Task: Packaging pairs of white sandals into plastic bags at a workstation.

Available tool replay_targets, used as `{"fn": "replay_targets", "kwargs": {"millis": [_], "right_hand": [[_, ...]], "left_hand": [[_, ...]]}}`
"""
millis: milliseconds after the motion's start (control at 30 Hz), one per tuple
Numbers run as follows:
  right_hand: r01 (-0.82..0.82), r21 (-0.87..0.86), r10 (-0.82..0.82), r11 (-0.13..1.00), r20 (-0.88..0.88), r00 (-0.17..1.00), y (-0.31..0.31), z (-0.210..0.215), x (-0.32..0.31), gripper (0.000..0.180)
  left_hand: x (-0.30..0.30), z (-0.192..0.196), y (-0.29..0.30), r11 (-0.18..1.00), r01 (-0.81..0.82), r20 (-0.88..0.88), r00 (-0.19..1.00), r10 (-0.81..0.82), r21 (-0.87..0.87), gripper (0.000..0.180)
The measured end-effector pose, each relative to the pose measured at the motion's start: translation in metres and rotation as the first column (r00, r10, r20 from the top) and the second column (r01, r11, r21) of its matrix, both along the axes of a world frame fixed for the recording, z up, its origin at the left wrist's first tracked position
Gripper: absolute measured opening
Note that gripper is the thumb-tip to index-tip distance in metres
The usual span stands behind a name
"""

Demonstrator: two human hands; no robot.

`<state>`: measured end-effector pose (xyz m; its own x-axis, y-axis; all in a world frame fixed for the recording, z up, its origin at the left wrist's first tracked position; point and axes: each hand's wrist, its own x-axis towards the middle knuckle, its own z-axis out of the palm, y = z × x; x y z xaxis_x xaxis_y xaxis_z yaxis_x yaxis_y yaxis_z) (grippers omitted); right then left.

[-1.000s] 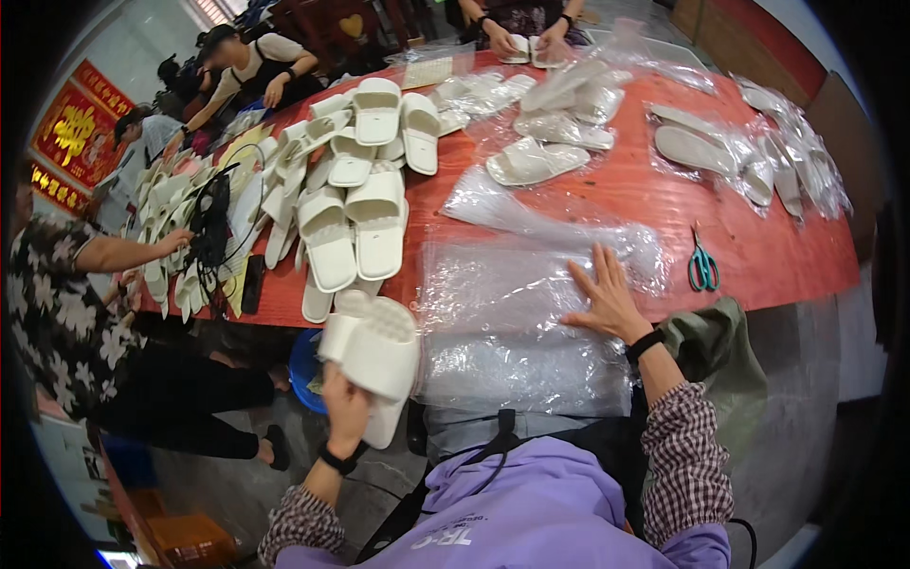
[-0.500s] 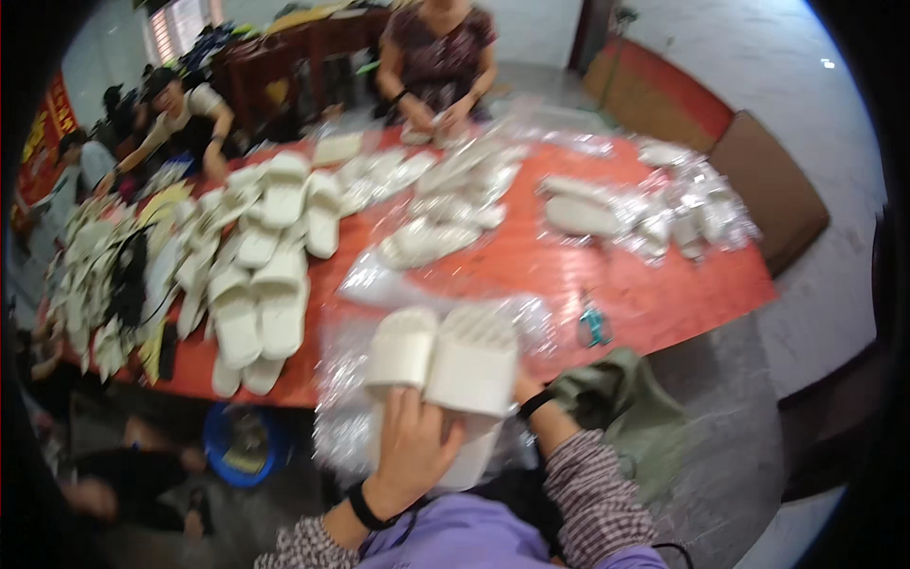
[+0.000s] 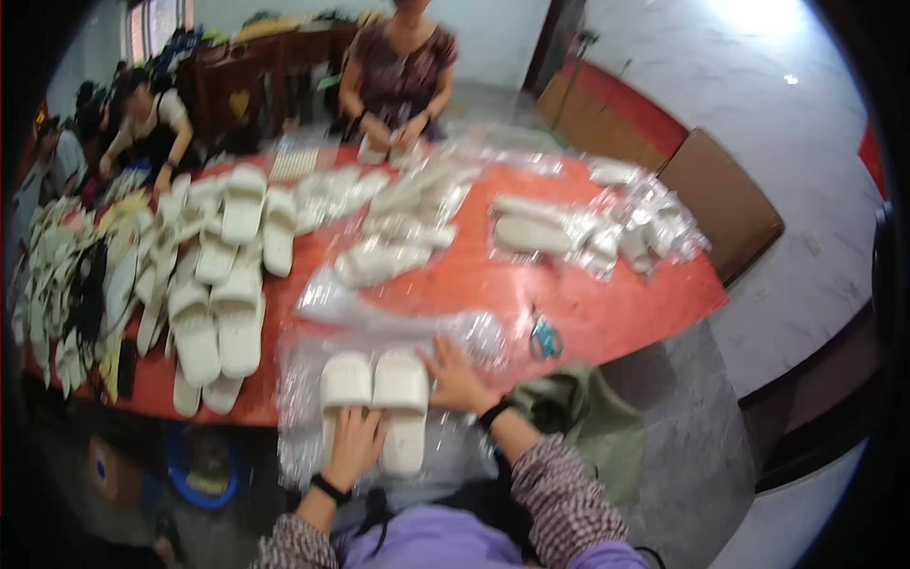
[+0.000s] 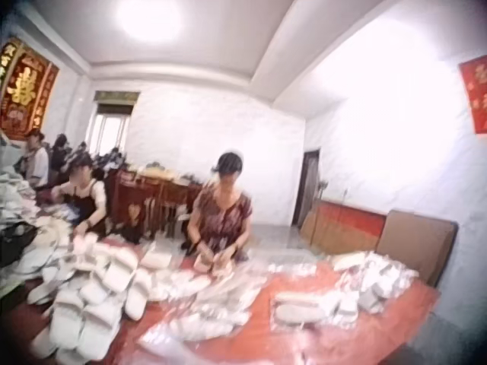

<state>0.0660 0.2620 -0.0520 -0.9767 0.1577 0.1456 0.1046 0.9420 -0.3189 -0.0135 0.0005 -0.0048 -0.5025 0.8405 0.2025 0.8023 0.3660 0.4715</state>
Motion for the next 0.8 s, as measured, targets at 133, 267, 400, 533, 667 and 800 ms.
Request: {"fn": "replay_targets", "kwargs": {"millis": [133, 267, 400, 533, 667, 800], "right_hand": [[-0.070, -0.035, 0.072, 0.997, 0.064, 0.995, 0.027, 0.023, 0.001, 0.090], [-0.020, -0.192, 0.028, 0.981, 0.041, 0.999, 0.038, 0.053, 0.022, 0.065], [0.009, -0.375, -0.032, 0.927, -0.054, 0.998, 0.023, 0.086, 0.040, 0.037], [0.172, -0.486, -0.183, 0.857, 0.025, 0.983, 0.008, 0.095, 0.058, 0.025], [0.306, -0.660, -0.499, 0.686, -0.121, 0.858, 0.033, 0.053, 0.082, 0.021], [0.407, -0.679, -0.644, 0.611, -0.128, 0.754, 0.058, 0.027, 0.095, 0.020]], "left_hand": [[-0.013, 0.014, -0.014, 0.983, 0.182, 0.146, 0.972, -0.186, 0.035, 0.044], [-0.015, 0.028, -0.043, 0.968, 0.241, 0.095, 0.964, -0.247, 0.068, 0.037], [-0.011, 0.069, -0.064, 0.998, 0.057, 0.269, 0.961, -0.058, 0.013, 0.025], [-0.014, 0.070, -0.043, 0.976, 0.024, 0.058, 0.998, -0.038, 0.218, 0.027], [0.008, 0.059, -0.012, 0.996, 0.049, -0.171, 0.985, -0.036, 0.070, 0.042], [0.011, 0.014, -0.016, 0.987, -0.007, -0.194, 0.981, -0.025, -0.159, 0.044]]}}
